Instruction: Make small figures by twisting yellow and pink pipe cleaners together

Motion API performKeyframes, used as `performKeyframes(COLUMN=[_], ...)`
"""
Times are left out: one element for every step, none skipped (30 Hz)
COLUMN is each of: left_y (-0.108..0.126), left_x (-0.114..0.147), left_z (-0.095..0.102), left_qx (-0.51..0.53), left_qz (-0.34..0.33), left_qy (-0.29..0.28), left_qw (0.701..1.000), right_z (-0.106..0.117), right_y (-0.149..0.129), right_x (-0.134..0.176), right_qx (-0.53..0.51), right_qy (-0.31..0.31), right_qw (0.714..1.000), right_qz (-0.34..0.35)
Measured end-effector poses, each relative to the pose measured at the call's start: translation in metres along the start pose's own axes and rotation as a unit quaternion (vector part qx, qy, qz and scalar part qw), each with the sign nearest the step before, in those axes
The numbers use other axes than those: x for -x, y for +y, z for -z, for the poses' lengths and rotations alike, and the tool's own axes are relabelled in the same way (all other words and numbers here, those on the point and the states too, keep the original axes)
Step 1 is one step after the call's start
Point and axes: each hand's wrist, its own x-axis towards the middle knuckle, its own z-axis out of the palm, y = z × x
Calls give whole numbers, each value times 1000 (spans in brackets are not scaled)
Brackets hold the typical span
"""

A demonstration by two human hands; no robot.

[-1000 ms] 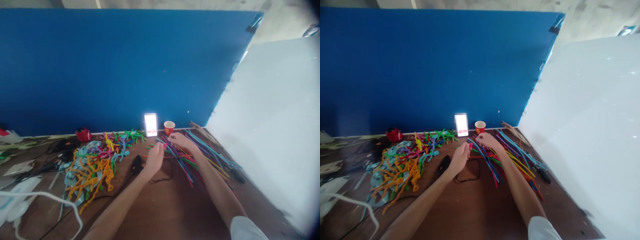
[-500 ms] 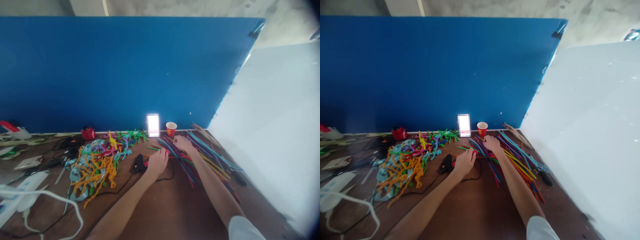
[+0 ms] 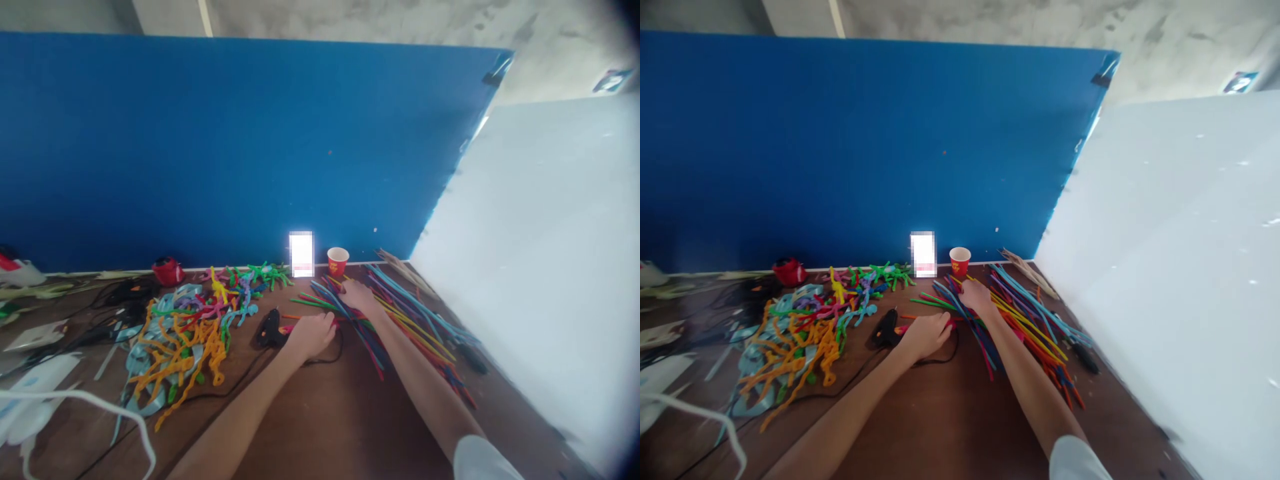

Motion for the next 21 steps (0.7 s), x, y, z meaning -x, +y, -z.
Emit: performKeyframes(left_y=[-1, -3, -6, -9, -12, -15, -17, -20, -21, -23, -23, -23, -22, -21, -20, -19, -18, -17, -16, -16, -15], left_x=[-1, -1, -2, -4, -5, -6, -7, -7, -8, -8, -8, -8, -7, -6, -6, -5, -5, -4, -4, -4, -4], left_z=[0, 1, 1, 1, 1, 1, 1, 0, 0, -1, -1, -1, -1, -1, 0, 1, 1, 2, 3, 3, 4], left_qx=[20, 45, 75, 108, 142, 175, 206, 231, 248, 257, 256, 247, 234, 219, 204, 192, 183, 176, 171, 167, 164], left_qz=[7, 21, 41, 62, 81, 96, 105, 107, 107, 104, 102, 100, 99, 97, 92, 86, 80, 73, 69, 66, 66], left_qy=[7, 20, 35, 51, 66, 79, 92, 103, 110, 113, 109, 101, 93, 86, 81, 79, 76, 72, 67, 61, 56], left_qw=[1000, 999, 996, 991, 984, 977, 969, 962, 956, 954, 955, 958, 963, 967, 971, 974, 977, 979, 981, 982, 983], right_z=[-1, -1, -1, 0, 2, 4, 6, 9, 12, 16, 19, 22, 26, 29, 33, 36, 39, 43, 46, 49, 52], right_y=[-1, -2, -2, -2, -1, 0, 1, 2, 4, 5, 5, 6, 6, 6, 6, 5, 5, 4, 4, 3, 3], right_x=[0, 0, 0, 0, -1, -1, -1, -2, -2, -1, -1, -1, 0, 0, 1, 2, 3, 4, 6, 8, 10], right_qx=[-4, -9, -16, -23, -32, -41, -51, -62, -74, -86, -98, -110, -122, -134, -145, -155, -163, -173, -185, -200, -218], right_qy=[1, 3, 5, 9, 13, 18, 24, 32, 42, 55, 70, 87, 105, 121, 137, 151, 164, 178, 196, 216, 238], right_qw=[1000, 1000, 1000, 1000, 999, 999, 998, 997, 996, 994, 992, 989, 985, 981, 977, 973, 969, 965, 958, 950, 939], right_qz=[3, 6, 9, 11, 12, 13, 15, 18, 23, 31, 40, 50, 59, 67, 73, 78, 82, 87, 94, 104, 116])
